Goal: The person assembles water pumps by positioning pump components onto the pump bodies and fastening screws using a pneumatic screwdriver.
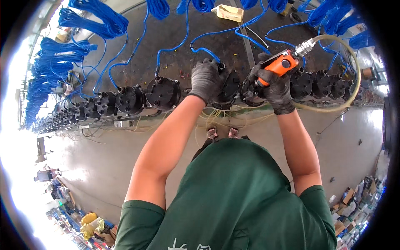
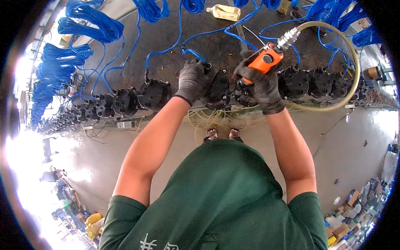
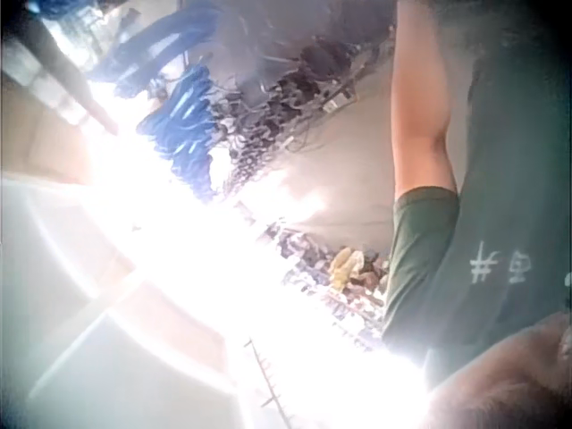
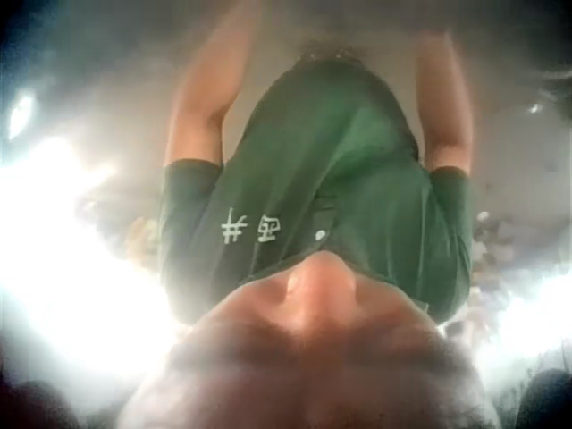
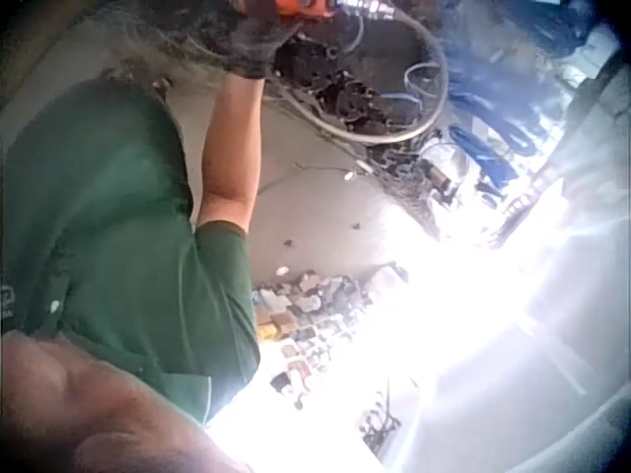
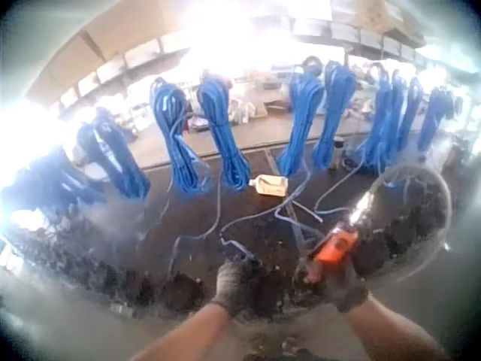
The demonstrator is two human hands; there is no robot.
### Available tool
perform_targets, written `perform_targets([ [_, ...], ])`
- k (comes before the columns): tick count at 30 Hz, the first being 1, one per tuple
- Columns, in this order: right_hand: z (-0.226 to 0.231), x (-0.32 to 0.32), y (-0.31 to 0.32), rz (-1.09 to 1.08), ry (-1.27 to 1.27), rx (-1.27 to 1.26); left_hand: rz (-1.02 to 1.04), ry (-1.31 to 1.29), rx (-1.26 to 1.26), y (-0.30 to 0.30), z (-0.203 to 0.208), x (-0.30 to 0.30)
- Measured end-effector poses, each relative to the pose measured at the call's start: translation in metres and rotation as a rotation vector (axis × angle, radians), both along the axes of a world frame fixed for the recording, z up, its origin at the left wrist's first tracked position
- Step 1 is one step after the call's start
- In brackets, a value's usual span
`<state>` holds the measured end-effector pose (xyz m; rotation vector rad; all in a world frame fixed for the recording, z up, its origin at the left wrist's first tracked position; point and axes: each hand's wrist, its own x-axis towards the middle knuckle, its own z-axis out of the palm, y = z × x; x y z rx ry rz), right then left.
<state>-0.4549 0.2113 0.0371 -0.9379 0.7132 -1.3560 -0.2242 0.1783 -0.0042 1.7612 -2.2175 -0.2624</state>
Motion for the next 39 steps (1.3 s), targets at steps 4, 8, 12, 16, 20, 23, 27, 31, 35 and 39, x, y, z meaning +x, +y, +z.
perform_targets([
  [4, -0.007, 0.023, 0.008, -0.018, 0.128, -0.027, 0.018, 0.141, 0.252, -0.005, 0.003, -0.002],
  [8, -0.021, 0.038, 0.014, -0.066, 0.148, -0.042, -0.078, 0.195, 0.441, -0.015, 0.013, 0.004],
  [12, -0.021, 0.042, 0.023, -0.109, 0.187, -0.050, -0.149, 0.161, 0.500, -0.026, 0.020, 0.012],
  [16, -0.001, 0.038, 0.035, 0.190, 0.552, -0.126, -0.186, 0.240, 0.533, -0.026, 0.019, 0.019],
  [20, -0.004, 0.053, 0.026, 0.020, 0.475, -0.245, -0.198, 0.284, 0.437, -0.026, 0.011, 0.015],
  [23, -0.003, 0.060, 0.029, -0.031, 0.431, -0.096, -0.161, 0.288, 0.487, -0.023, 0.019, 0.013],
  [27, -0.009, 0.064, 0.033, -0.097, 0.510, -0.165, -0.161, 0.315, 0.508, -0.020, 0.021, 0.018],
  [31, -0.020, 0.051, 0.033, -0.075, 0.495, -0.217, -0.145, 0.301, 0.467, -0.018, 0.020, 0.018],
  [35, -0.025, 0.050, 0.030, -0.155, 0.446, -0.155, -0.151, 0.301, 0.488, -0.022, 0.019, 0.016],
  [39, -0.022, 0.061, 0.034, -0.219, 0.312, -0.119, -0.131, 0.349, 0.475, -0.025, 0.009, 0.016],
])
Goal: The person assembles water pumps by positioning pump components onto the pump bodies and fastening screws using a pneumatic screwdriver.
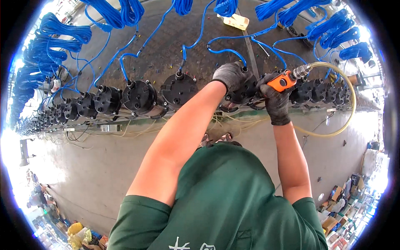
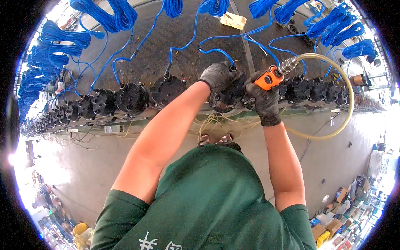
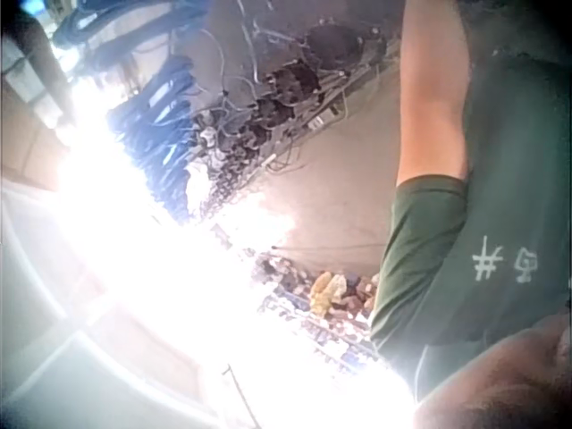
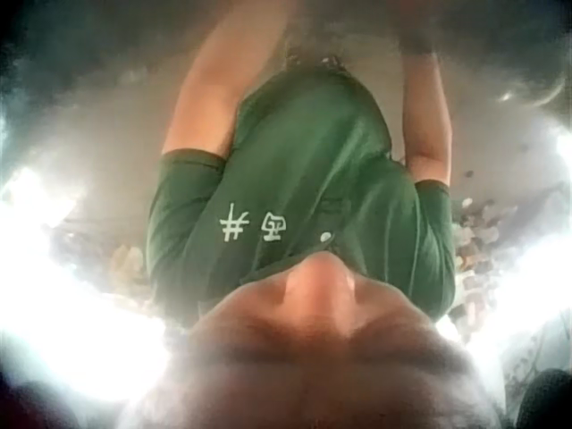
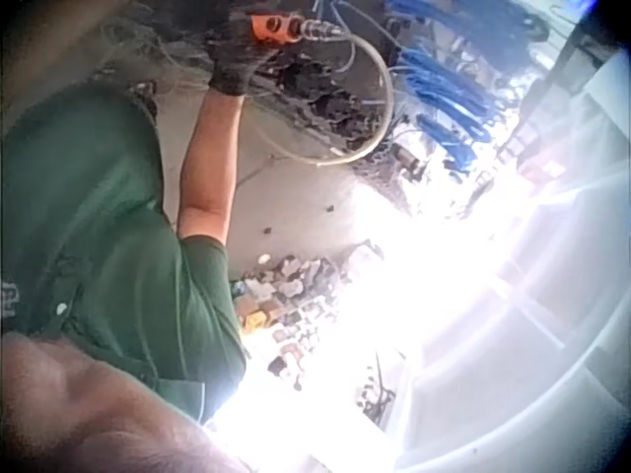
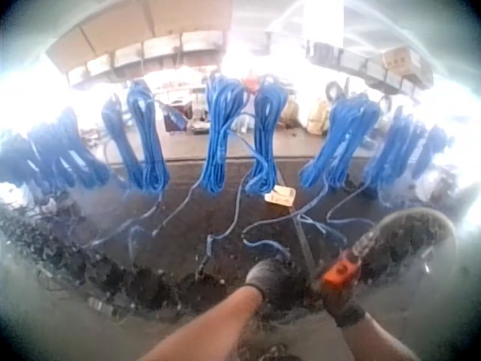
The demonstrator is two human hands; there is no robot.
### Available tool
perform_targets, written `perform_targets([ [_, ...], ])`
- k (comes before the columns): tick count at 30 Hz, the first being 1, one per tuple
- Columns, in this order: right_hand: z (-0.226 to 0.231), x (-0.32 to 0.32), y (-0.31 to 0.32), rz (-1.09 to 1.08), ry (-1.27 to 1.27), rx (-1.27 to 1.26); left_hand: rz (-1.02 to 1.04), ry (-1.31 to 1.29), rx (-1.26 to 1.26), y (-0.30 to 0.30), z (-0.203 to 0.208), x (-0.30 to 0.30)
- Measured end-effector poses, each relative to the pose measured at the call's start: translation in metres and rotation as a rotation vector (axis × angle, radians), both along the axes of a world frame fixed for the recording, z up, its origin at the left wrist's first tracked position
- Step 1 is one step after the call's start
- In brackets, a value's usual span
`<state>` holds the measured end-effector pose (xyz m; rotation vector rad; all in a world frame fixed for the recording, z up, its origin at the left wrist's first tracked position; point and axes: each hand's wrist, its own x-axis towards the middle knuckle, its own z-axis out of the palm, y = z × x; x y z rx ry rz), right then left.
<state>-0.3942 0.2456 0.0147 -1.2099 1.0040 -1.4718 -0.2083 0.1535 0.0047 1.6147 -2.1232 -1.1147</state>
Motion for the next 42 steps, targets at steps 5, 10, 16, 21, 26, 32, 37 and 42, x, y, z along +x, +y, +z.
perform_targets([
  [5, 0.000, -0.012, 0.000, 0.115, 0.335, -0.064, -0.020, -0.005, -0.054, -0.002, -0.006, -0.002],
  [10, 0.000, -0.008, -0.004, 0.058, 0.217, 0.022, -0.016, 0.000, -0.045, -0.005, -0.010, -0.001],
  [16, -0.007, -0.003, -0.002, 0.008, -0.008, -0.018, -0.023, 0.002, -0.045, -0.003, -0.006, -0.002],
  [21, 0.010, 0.002, 0.003, 0.057, 0.092, -0.015, -0.044, 0.020, -0.057, -0.001, -0.004, -0.001],
  [26, 0.002, -0.005, -0.002, 0.048, 0.083, -0.066, -0.090, 0.003, -0.049, -0.002, 0.003, -0.004],
  [32, -0.001, -0.008, 0.000, 0.013, 0.020, 0.001, -0.088, -0.038, -0.043, -0.003, 0.002, -0.006],
  [37, -0.001, -0.013, -0.003, 0.039, 0.102, -0.001, -0.055, -0.008, -0.061, -0.002, -0.001, -0.007],
  [42, 0.019, -0.006, 0.006, -0.037, -0.007, 0.055, 0.000, -0.046, -0.028, -0.005, -0.012, -0.012],
])
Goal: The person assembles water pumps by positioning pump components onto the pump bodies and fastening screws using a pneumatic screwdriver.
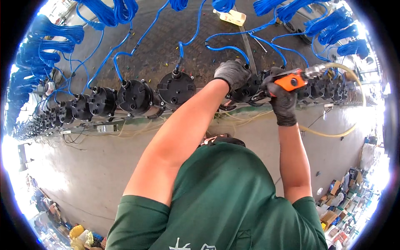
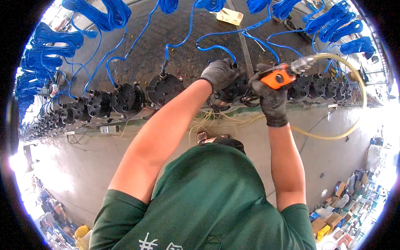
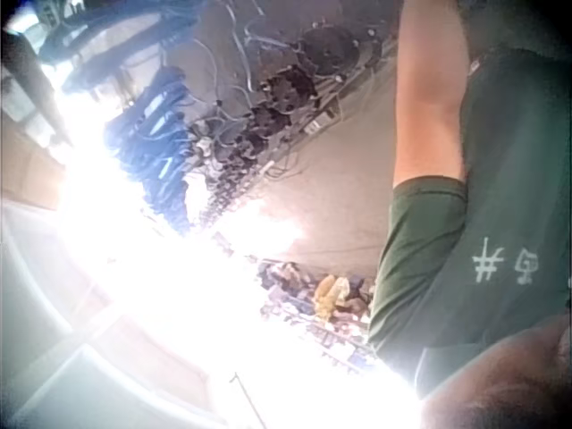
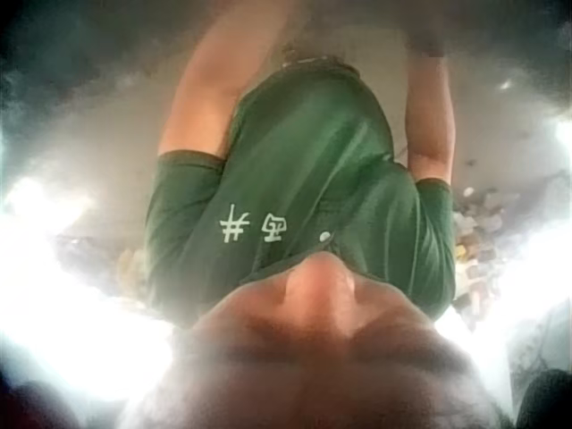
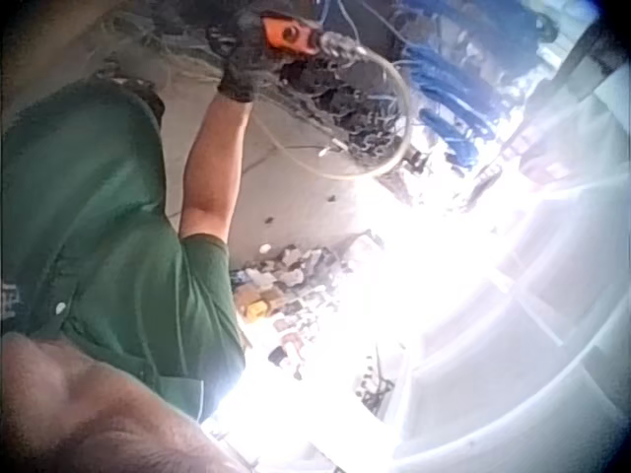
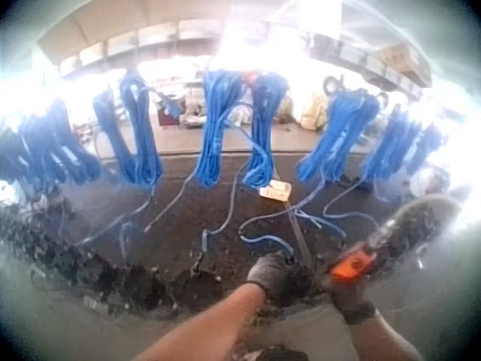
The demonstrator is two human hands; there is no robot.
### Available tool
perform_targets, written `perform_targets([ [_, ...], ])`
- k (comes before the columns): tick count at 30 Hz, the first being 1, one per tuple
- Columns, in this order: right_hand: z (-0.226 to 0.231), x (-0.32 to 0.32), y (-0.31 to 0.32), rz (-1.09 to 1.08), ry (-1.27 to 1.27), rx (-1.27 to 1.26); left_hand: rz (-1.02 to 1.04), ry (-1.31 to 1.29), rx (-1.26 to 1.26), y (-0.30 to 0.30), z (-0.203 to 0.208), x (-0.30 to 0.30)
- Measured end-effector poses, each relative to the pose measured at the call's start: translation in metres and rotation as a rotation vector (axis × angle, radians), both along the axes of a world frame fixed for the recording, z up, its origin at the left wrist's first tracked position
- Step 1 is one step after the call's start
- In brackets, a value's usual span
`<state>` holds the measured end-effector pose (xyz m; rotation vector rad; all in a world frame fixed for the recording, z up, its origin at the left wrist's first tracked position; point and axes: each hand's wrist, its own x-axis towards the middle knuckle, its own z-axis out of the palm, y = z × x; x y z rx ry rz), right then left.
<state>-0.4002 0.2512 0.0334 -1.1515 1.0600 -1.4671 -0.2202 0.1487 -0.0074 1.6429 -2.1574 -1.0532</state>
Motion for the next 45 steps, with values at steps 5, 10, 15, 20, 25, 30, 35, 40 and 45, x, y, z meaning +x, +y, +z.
perform_targets([
  [5, 0.040, 0.010, 0.004, 0.105, -0.206, -0.125, 0.146, 0.018, -0.007, 0.014, 0.004, 0.000],
  [10, 0.015, 0.046, 0.009, 0.132, -0.349, -0.039, -0.045, 0.470, 0.152, 0.019, -0.028, 0.027],
  [15, -0.009, 0.071, 0.006, 0.127, -0.024, -0.073, 0.381, 1.187, 0.052, 0.084, -0.141, 0.044],
  [20, -0.024, 0.076, -0.002, 0.210, 0.231, -0.097, 0.386, 0.802, -0.056, 0.124, -0.134, 0.031],
  [25, -0.006, 0.087, -0.017, 0.537, 0.305, -0.177, 0.332, 0.659, -0.077, 0.115, -0.145, 0.030],
  [30, -0.005, 0.080, -0.020, 0.376, 0.449, -0.155, 0.275, 0.578, 0.023, 0.119, -0.085, 0.045],
  [35, 0.010, 0.089, -0.030, 0.367, 0.348, -0.100, 0.279, 0.820, 0.195, 0.112, -0.111, 0.041],
  [40, 0.032, 0.100, -0.057, 0.001, -0.013, -0.097, 0.339, 1.315, -0.010, 0.100, -0.104, 0.029],
  [45, 0.014, 0.097, -0.086, -0.077, 0.149, -0.128, 0.320, 1.284, 0.168, 0.076, -0.090, 0.025],
])
